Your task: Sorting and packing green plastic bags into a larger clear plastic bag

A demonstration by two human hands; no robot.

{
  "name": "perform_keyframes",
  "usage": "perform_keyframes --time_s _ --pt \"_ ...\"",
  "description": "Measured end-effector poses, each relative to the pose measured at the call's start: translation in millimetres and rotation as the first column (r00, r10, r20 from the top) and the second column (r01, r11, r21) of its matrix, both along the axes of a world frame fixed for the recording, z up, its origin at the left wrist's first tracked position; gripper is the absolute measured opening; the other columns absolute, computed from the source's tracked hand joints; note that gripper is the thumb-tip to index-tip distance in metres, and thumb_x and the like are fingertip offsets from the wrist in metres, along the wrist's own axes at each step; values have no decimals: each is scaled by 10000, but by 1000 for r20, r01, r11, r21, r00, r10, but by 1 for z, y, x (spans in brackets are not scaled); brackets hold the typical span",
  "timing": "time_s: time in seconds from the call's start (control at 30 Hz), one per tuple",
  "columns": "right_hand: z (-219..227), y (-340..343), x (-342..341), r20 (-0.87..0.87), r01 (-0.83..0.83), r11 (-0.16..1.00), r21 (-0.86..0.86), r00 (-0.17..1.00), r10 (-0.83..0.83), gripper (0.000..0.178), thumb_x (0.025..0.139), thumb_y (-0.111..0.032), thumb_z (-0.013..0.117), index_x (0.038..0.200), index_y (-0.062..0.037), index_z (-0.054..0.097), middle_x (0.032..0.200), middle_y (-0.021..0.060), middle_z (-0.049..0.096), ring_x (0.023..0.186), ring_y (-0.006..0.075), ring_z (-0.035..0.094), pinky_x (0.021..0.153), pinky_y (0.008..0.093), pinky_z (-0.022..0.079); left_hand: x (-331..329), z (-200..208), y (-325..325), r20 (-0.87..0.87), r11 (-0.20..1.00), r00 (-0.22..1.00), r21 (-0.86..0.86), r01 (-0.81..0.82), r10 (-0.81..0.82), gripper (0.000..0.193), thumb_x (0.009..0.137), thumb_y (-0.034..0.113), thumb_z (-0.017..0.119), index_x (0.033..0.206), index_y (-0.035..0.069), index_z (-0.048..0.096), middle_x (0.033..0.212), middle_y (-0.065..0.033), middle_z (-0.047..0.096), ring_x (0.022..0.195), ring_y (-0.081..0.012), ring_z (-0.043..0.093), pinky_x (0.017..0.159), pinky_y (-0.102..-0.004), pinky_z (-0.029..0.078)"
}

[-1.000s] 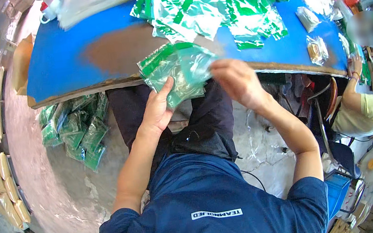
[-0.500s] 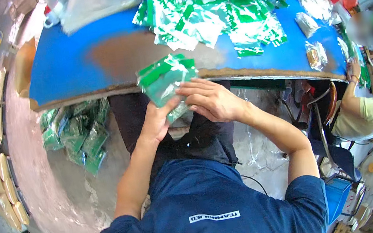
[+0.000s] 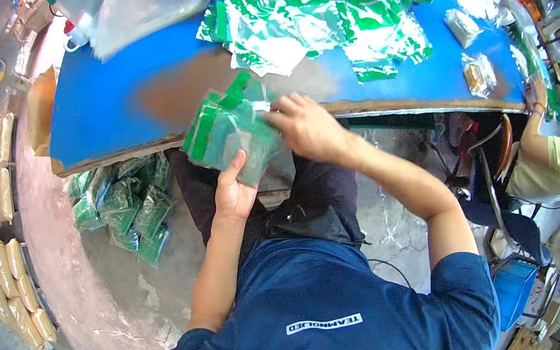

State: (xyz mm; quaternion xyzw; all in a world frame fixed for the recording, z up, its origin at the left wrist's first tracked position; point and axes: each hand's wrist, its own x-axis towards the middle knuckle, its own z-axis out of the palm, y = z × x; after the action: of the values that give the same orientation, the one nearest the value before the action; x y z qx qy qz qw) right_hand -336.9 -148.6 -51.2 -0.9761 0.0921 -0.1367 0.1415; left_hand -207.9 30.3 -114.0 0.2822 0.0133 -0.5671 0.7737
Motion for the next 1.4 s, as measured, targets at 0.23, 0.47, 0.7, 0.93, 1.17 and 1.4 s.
perform_keyframes --time_s 0.23,0.47,0.7,0.93,1.17,1.4 --pt "-21 -48 28 137 241 950 -197 967 -217 492 935 -383 593 1293 -51 537 1433 218 453 1357 411 392 1118 564 285 16 0 18 108 999 994 -23 -23 26 521 929 85 622 1413 36 435 1384 -110 539 1283 -279 514 1117 -468 384" --pt "6 -21 12 78 64 910 411 991 -105 341 955 -300 561 1134 -11 593 1260 219 572 1188 413 517 1002 514 402 17 0 16 204 1000 979 12 -8 6 532 908 50 629 1402 1 438 1381 -110 538 1285 -258 512 1137 -418 369" --pt "-13 -24 6 96 224 969 101 968 -234 481 925 -421 600 1062 39 574 1228 301 551 1163 464 509 987 524 402 26 -1 26 94 999 995 -33 -13 16 492 870 36 672 1332 10 505 1296 -96 585 1209 -241 562 1067 -412 438" --pt "21 -68 54 301 272 858 436 854 -424 309 912 -292 647 1099 -48 616 1007 230 650 873 411 637 812 472 513 23 -3 12 249 996 965 49 70 -80 531 862 44 671 1352 -6 474 1310 -108 581 1218 -266 563 1083 -432 432" --pt "-34 -177 55 156 623 719 -307 779 -608 505 857 -183 605 1288 47 479 1193 294 562 1099 451 565 911 497 490 1 -16 23 81 991 990 -62 117 -112 630 777 34 735 1358 36 491 1263 -79 606 1202 -259 570 1071 -429 432" --pt "10 -27 33 231 237 644 728 799 -555 194 978 -137 529 1056 12 626 880 214 644 815 266 628 706 389 473 20 -14 16 -116 979 987 -182 89 -111 622 790 78 719 1364 24 485 1306 -103 593 1219 -283 561 1091 -453 414"
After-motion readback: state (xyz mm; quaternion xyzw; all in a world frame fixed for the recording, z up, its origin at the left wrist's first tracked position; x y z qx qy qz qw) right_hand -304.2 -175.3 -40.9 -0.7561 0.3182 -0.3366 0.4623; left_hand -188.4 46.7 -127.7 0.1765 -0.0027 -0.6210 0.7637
